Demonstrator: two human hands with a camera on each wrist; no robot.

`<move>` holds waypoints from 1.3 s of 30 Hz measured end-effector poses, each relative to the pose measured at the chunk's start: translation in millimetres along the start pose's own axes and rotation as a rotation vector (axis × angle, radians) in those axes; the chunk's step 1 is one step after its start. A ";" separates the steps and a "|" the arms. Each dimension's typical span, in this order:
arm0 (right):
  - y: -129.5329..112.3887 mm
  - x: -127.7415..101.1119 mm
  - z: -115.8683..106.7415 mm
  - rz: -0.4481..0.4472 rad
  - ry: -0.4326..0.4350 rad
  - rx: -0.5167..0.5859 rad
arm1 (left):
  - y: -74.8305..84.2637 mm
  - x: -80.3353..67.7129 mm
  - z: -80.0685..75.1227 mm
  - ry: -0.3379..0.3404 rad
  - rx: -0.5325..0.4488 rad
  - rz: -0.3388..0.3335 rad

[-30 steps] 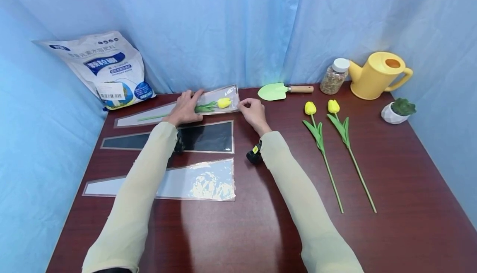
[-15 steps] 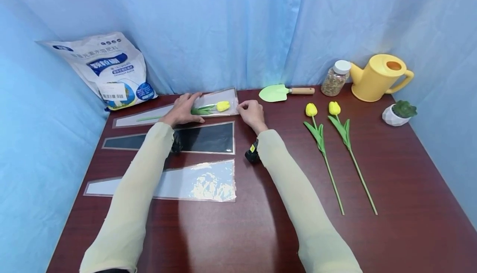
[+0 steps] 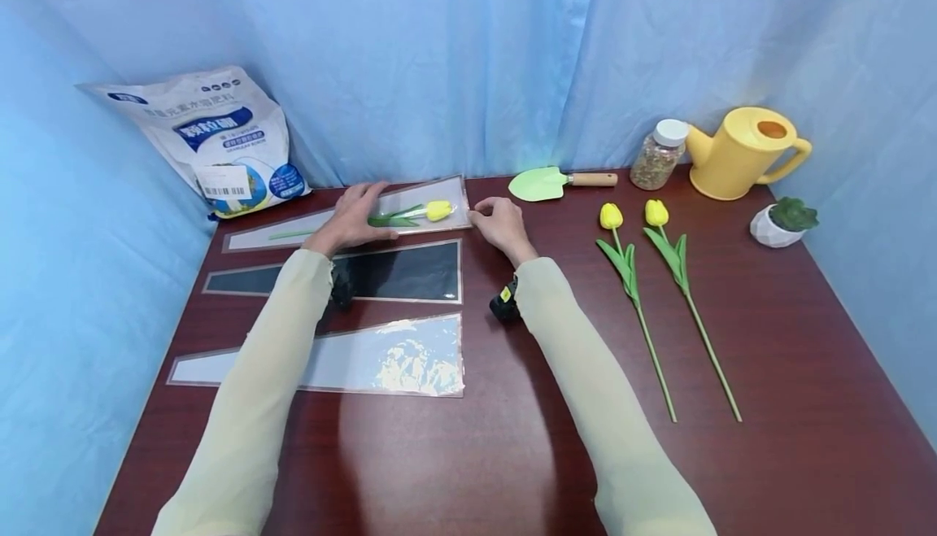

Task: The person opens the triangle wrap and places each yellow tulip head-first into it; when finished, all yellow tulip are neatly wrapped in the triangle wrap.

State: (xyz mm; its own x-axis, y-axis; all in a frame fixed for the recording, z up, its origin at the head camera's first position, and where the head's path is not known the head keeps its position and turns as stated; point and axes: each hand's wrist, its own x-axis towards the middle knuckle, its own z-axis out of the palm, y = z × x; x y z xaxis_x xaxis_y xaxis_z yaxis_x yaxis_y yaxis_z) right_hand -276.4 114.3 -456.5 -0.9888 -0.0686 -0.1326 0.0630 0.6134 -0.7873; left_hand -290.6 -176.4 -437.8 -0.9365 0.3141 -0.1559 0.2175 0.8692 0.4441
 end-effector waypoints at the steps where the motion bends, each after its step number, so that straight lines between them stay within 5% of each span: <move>1: 0.6 -1.8 -2.5 0.005 -0.002 0.016 | 1.0 -3.0 -1.4 0.020 -0.007 0.002; 9: 3.4 -20.4 -23.1 0.008 0.016 0.112 | 15.6 -30.5 -8.9 0.162 -0.068 0.003; 15: 4.7 -36.8 -34.4 -0.022 0.019 0.132 | 30.8 -50.3 0.6 0.191 -0.059 -0.037; 24: 15.8 -60.3 -39.2 -0.048 -0.007 0.101 | 47.9 -74.2 19.7 0.136 -0.037 -0.029; 30: 20.9 -74.4 -29.0 -0.097 -0.056 0.065 | 61.5 -88.3 36.2 0.075 -0.030 0.062; 39: 22.6 -83.2 -11.5 -0.228 -0.175 -0.169 | 71.0 -97.4 51.7 -0.145 -0.010 0.128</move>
State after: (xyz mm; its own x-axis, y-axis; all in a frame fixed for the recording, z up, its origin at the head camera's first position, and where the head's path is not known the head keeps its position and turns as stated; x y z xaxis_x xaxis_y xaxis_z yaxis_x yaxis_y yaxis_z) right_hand -194.2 142.9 -456.3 -0.9358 -0.3438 -0.0774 -0.1948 0.6878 -0.6993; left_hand -169.7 -125.5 -436.7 -0.8517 0.4743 -0.2229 0.3289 0.8148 0.4774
